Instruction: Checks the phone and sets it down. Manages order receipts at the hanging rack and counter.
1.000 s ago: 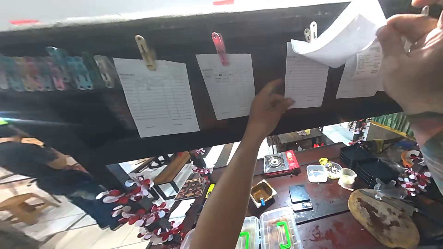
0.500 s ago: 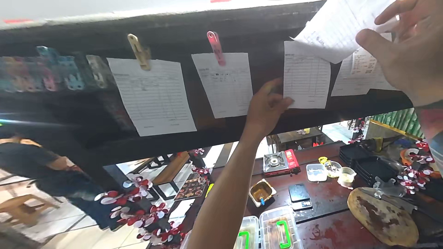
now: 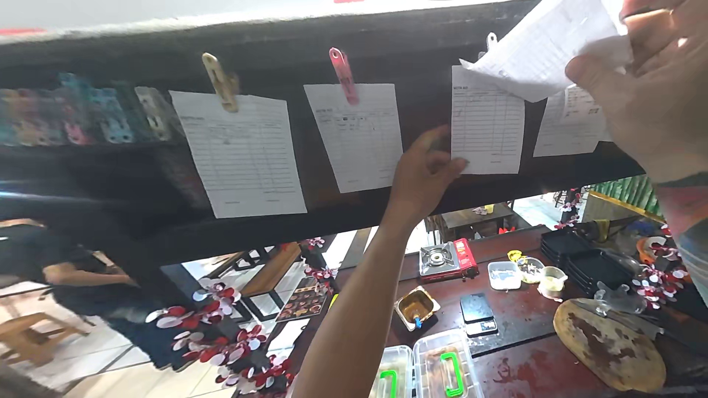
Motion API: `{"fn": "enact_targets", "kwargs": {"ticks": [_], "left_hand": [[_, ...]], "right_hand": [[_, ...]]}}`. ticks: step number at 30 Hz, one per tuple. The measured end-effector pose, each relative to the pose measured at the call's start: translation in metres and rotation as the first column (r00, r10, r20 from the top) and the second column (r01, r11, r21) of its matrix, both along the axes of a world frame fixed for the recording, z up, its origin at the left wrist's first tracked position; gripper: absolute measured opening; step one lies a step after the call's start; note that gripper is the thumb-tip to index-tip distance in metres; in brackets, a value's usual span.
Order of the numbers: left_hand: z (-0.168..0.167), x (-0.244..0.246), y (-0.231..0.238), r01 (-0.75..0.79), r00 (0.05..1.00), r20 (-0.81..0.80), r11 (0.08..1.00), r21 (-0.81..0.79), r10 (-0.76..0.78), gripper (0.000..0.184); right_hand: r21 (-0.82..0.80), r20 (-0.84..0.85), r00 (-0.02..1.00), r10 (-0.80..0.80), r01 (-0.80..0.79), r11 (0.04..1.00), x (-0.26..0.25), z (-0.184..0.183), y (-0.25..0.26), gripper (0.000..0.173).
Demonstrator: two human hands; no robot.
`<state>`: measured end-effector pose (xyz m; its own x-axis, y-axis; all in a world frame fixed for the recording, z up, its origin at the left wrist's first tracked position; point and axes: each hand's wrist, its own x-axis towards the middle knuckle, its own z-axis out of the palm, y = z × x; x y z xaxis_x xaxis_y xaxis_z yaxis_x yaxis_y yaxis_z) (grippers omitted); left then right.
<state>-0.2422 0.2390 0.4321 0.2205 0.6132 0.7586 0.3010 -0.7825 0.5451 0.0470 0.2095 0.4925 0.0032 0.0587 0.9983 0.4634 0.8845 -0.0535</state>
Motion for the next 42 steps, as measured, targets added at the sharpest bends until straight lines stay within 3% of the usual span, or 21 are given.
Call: {"fn": "enact_targets", "kwargs": {"ticks": [3,6,11,14,18,20,24,28,32,35,42], "left_hand": [[-0.001,0.001,0.0,0.033,0.999,0.037,0.999,0.017,-0.034,0.06],[-0.004,0.001,-0.001,0.046,0.996,0.079,0.997,0.06,-0.051,0.048],[-0.003,-0.001,0.002,0.056,0.998,-0.024,0.988,0.144,-0.053,0.021],[-0.002,0.002,0.006,0.153,0.988,0.005,0.977,0.148,-0.155,0.024],[0.006,0.012,0.003,0.208,0.963,0.187,0.977,-0.048,-0.195,0.052],[0.012,0.015,0.003,0.185,0.968,0.178,0.982,-0.046,-0.174,0.055],[0.025,0.021,0.003,0.054,0.994,0.094,0.998,0.031,-0.056,0.036],[0.033,0.024,0.008,-0.008,0.993,0.118,1.0,0.026,0.005,0.029],[0.037,0.026,0.011,0.045,0.99,0.129,0.998,0.039,-0.049,0.028],[0.039,0.029,0.011,0.057,0.988,0.139,0.998,0.031,-0.061,0.025],[0.035,0.033,0.012,0.026,0.988,0.152,1.0,0.018,-0.028,0.022]], "right_hand": [[0.138,0.177,0.976,-0.128,0.104,0.985,0.0,-0.017,0.001,0.033],[0.261,0.293,0.913,-0.282,0.208,0.943,-0.005,-0.037,0.001,0.02],[0.375,0.365,0.851,-0.378,0.238,0.896,-0.005,-0.056,0.016,0.024],[0.382,0.401,0.825,-0.398,0.244,0.891,-0.006,-0.06,0.02,0.025],[0.395,0.476,0.754,-0.452,0.276,0.876,-0.009,-0.063,0.021,0.026],[0.382,0.526,0.718,-0.457,0.281,0.881,-0.01,-0.06,0.023,0.028],[0.311,0.604,0.691,-0.397,0.254,0.916,-0.009,-0.05,0.024,0.038],[0.249,0.493,0.785,-0.375,0.285,0.926,-0.012,-0.019,0.025,0.042],[0.001,0.406,0.83,-0.383,0.419,0.908,-0.028,0.029,0.027,0.04],[-0.154,0.428,0.834,-0.348,0.447,0.881,-0.043,0.049,0.026,0.052],[-0.254,0.404,0.905,-0.131,0.249,0.935,-0.058,0.054,0.024,0.032]]}}
